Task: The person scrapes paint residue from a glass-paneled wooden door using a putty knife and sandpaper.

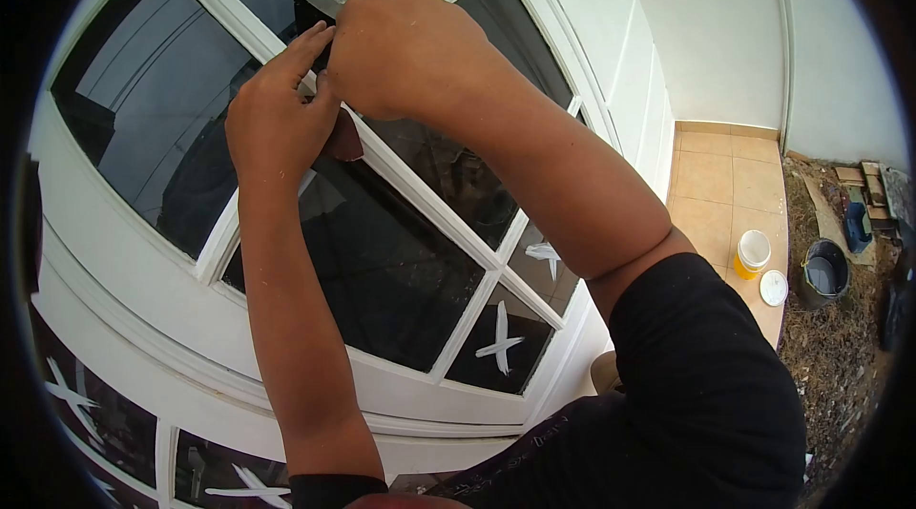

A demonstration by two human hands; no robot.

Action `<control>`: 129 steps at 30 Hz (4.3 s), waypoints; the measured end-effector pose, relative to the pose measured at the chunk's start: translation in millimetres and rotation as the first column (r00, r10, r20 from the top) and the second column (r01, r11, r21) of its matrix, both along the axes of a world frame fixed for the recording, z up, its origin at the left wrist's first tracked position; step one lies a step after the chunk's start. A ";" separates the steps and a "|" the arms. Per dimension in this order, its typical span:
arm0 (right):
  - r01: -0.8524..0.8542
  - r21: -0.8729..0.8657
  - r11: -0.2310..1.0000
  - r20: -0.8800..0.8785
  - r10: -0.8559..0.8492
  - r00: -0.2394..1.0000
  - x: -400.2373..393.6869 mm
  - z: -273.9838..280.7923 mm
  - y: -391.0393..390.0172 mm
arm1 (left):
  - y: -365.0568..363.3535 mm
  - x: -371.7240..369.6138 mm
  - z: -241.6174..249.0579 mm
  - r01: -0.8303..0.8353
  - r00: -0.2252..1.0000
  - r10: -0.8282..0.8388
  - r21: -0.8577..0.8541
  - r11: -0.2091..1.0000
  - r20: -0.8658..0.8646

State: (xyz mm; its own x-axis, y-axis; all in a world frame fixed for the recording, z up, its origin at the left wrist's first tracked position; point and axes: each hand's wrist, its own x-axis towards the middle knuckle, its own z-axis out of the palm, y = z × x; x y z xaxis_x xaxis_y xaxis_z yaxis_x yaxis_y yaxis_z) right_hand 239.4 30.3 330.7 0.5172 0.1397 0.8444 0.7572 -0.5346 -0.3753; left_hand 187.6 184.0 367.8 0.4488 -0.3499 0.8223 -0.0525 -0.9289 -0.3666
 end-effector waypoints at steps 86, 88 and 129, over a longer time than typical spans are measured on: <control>-0.633 0.769 -0.090 -0.126 0.949 -0.287 3.4 -249.0 -93.2 | -45.3 -11.0 -13.0 0.061 0.351 -0.452 -0.462 0.885 -0.820; -0.587 0.790 -0.178 -0.053 0.934 -0.354 2.5 -258.4 -89.6 | -38.1 -11.8 -15.7 0.270 0.331 -0.690 -0.636 0.723 -0.644; -0.408 0.202 0.890 0.112 0.393 0.913 48.7 -63.3 6.1 | -11.1 6.3 -13.3 -0.180 0.980 0.148 0.269 0.946 0.135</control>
State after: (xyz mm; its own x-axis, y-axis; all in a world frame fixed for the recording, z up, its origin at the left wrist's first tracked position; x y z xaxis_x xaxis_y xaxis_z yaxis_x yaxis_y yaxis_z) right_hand 288.1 36.3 267.4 0.3982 0.1331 0.9076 0.9167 -0.0921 -0.3887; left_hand 193.8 173.0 354.5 0.4302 -0.5011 0.7509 0.1483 -0.7812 -0.6064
